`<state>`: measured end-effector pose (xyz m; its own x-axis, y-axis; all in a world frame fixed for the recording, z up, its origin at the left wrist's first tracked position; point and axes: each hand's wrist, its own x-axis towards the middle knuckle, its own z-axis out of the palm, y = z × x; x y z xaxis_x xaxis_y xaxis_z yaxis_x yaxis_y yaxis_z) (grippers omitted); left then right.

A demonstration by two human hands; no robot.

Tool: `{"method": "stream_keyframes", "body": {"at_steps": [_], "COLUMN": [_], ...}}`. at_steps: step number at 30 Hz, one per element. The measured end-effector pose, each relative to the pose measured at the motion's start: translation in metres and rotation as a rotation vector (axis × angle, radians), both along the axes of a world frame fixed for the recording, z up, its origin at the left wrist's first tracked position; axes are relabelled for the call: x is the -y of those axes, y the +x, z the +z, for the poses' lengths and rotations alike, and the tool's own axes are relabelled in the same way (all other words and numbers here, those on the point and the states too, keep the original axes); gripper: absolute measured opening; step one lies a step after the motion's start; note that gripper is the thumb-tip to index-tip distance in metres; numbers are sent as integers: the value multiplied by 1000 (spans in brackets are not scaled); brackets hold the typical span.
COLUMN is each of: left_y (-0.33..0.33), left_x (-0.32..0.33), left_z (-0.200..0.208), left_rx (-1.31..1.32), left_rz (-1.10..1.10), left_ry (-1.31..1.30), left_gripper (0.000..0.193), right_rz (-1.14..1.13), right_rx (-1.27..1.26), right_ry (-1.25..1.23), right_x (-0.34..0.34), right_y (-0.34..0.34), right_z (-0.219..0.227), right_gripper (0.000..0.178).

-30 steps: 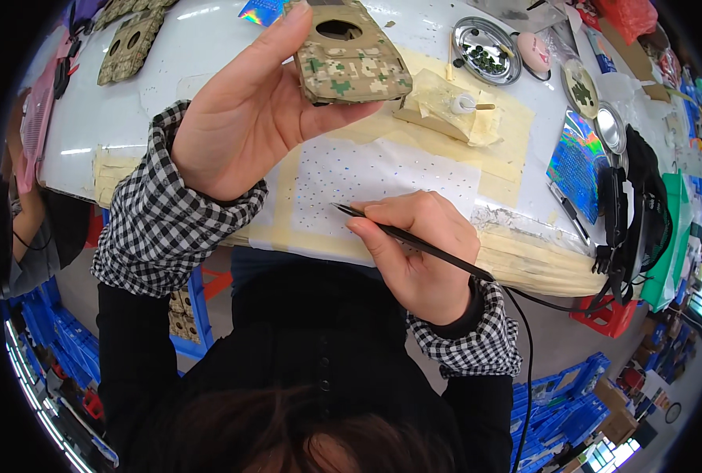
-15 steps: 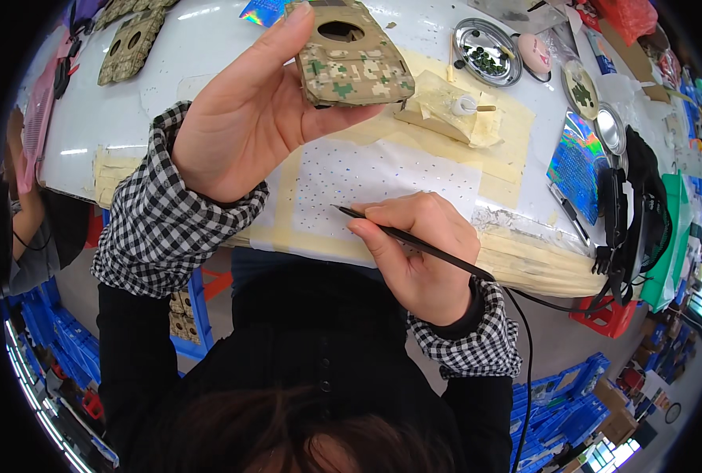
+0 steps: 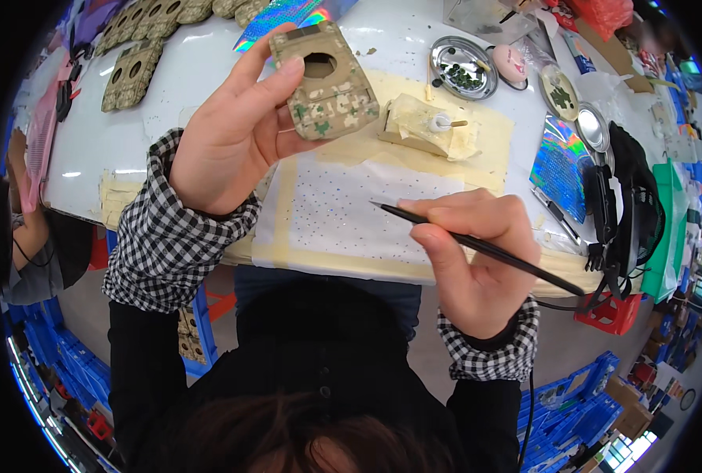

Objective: The person is assembling and detailing small toy tank models at a workbench.

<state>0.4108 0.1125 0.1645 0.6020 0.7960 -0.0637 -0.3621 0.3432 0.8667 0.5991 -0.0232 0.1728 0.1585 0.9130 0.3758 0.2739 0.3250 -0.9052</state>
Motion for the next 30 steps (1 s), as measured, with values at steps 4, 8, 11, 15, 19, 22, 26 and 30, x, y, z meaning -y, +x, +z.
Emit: {"method": "stream_keyframes", "body": {"at_steps": [4, 8, 11, 15, 19, 22, 26, 30], "left_y": [0, -4, -3, -5, -5, -4, -5, -4], "left_x": [2, -3, -1, 3, 1, 0, 3, 2], "left_z": [15, 18, 21, 21, 20, 18, 16, 16], "left_rx": [-7, 60, 54, 49, 51, 41, -6, -10], "left_rz": [-76, -186, -197, -197, -205, -196, -200, -204], "left_ry": [-84, -201, -213, -215, -232, -242, -211, -206], "left_gripper": [68, 66, 69, 70, 76, 80, 74, 74], "right_rz": [21, 120, 143, 164, 154, 129, 117, 111], "right_rx": [161, 396, 352, 307, 360, 386, 426, 431], "right_ry": [102, 31, -6, -3, 35, 21, 21, 24], "right_x": [-24, -50, -56, -57, -57, -56, -56, -56], "right_y": [15, 13, 10, 2, -2, -7, -8, -8], "right_z": [35, 54, 51, 44, 44, 45, 47, 46], "right_gripper": [16, 15, 13, 14, 15, 15, 16, 16]}}
